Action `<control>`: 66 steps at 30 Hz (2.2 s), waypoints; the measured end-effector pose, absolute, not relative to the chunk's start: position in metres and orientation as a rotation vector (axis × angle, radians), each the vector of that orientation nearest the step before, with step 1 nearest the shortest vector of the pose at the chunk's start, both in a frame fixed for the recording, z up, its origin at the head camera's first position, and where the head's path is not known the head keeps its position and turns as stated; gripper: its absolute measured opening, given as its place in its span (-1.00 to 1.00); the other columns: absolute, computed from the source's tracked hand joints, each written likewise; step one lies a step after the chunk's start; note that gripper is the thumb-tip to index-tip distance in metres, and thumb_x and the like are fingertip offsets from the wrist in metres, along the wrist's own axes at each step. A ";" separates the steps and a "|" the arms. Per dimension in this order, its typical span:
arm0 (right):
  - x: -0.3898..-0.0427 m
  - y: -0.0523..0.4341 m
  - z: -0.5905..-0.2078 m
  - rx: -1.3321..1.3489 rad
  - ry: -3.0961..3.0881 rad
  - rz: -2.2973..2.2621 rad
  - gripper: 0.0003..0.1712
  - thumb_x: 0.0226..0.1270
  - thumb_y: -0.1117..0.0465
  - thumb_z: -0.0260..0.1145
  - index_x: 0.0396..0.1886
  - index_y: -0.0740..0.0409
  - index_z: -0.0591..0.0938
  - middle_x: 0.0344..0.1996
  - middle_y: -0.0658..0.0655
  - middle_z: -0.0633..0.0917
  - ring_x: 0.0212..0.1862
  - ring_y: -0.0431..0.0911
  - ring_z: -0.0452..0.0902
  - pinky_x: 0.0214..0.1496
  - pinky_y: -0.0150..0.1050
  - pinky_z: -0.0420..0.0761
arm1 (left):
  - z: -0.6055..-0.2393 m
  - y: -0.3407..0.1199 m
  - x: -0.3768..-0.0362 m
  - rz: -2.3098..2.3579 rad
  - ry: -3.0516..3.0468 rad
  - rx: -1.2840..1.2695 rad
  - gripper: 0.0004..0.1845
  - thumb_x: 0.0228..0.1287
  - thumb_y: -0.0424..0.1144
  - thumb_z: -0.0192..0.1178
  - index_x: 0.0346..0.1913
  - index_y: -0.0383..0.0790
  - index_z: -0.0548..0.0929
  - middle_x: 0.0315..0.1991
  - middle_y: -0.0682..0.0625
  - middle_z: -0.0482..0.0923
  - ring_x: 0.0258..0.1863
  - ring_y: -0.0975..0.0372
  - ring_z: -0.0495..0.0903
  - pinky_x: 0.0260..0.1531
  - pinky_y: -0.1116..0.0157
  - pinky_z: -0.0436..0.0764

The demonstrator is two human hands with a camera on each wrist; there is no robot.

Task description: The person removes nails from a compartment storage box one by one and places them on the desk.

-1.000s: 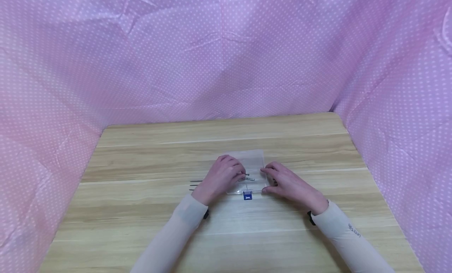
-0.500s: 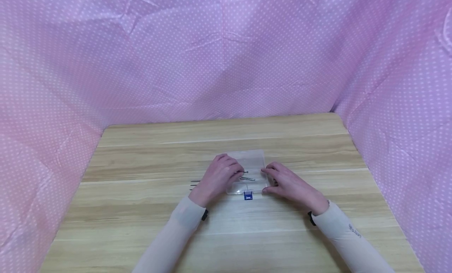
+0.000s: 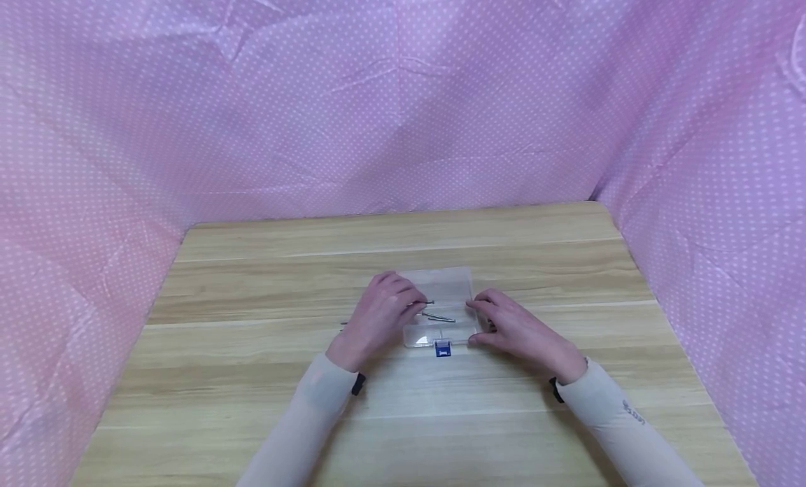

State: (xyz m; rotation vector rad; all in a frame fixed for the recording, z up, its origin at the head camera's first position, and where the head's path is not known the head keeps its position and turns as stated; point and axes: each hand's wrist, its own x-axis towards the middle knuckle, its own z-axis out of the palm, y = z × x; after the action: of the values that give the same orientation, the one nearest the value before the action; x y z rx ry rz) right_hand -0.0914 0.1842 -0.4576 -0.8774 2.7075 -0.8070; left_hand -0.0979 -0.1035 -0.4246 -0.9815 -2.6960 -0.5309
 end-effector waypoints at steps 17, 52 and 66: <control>-0.091 0.183 -0.456 -0.855 2.703 -0.808 -0.23 0.22 0.01 0.60 0.33 0.28 0.58 0.16 0.13 0.56 0.03 -0.08 0.48 0.10 -0.04 0.60 | -0.420 -0.128 -0.096 -0.551 -2.665 -0.933 -0.95 0.31 -0.25 0.44 -0.20 -0.09 0.83 -0.22 0.06 0.77 -0.07 0.13 0.64 0.38 -0.05 0.41; -0.091 0.181 -0.454 -0.856 2.701 -0.801 -0.23 0.23 0.00 0.59 0.33 0.29 0.59 0.16 0.13 0.56 0.00 -0.10 0.46 0.06 -0.07 0.60 | -0.431 -0.168 -0.081 -0.535 -2.717 -0.886 -0.95 0.29 -0.26 0.47 -0.22 -0.09 0.83 -0.22 0.09 0.76 -0.09 0.15 0.64 0.35 -0.05 0.44; -0.092 0.182 -0.455 -0.916 2.722 -0.783 -0.24 0.20 0.01 0.61 0.28 0.31 0.60 0.12 0.13 0.58 0.01 -0.08 0.48 0.07 -0.08 0.61 | -0.438 -0.180 -0.068 -0.465 -2.766 -0.865 -0.96 0.25 -0.26 0.49 -0.26 -0.08 0.84 -0.25 0.08 0.76 -0.12 0.15 0.63 0.34 -0.05 0.45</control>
State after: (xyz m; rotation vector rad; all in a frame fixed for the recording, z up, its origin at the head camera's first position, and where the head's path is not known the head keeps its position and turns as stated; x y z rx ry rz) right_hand -0.0916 0.1818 -0.4554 -0.9156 2.7224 -0.7834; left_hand -0.0685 -0.1803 -0.4385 -0.8653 -2.7660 -0.4653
